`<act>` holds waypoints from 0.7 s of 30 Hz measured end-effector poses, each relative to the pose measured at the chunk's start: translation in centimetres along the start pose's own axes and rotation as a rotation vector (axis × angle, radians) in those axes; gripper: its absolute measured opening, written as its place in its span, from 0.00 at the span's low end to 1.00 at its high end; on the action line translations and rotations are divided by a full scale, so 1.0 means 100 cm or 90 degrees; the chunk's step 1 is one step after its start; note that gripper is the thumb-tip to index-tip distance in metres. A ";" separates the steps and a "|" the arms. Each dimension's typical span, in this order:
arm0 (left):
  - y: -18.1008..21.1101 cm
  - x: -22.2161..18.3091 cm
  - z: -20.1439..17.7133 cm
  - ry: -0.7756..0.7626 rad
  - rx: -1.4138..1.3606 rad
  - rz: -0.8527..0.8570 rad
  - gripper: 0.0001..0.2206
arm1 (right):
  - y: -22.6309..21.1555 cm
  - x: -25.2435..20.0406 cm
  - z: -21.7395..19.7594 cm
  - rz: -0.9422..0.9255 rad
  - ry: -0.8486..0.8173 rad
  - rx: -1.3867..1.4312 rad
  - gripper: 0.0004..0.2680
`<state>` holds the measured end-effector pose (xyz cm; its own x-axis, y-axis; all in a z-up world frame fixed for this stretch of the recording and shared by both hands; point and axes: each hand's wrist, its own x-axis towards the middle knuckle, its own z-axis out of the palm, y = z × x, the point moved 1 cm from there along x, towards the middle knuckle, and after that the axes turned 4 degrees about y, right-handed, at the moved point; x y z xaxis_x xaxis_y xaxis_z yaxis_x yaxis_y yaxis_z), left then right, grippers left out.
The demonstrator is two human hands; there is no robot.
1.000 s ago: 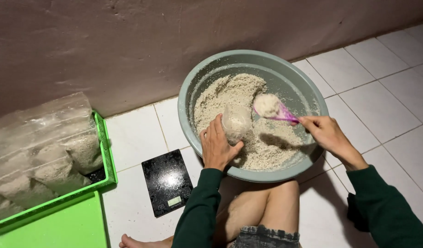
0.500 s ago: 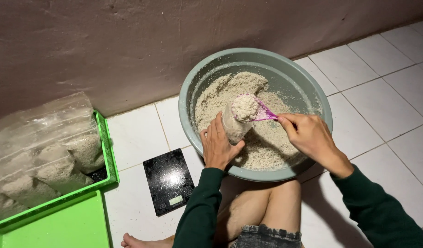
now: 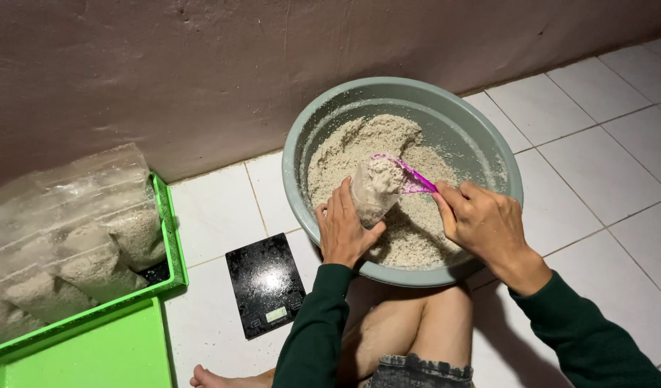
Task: Scooping granular food product into small plastic bags and weighing them on a digital scale for packaging.
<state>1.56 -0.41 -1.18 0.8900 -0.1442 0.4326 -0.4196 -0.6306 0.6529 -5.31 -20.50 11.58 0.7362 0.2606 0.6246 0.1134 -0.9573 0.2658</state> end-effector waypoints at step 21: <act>0.001 0.000 -0.001 0.008 0.002 -0.002 0.48 | -0.007 0.006 -0.015 -0.078 0.078 -0.003 0.04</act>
<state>1.47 -0.43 -1.05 0.8893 -0.1327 0.4377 -0.4158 -0.6331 0.6529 -5.95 -19.45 12.82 0.6303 0.3895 0.6716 0.1950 -0.9168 0.3486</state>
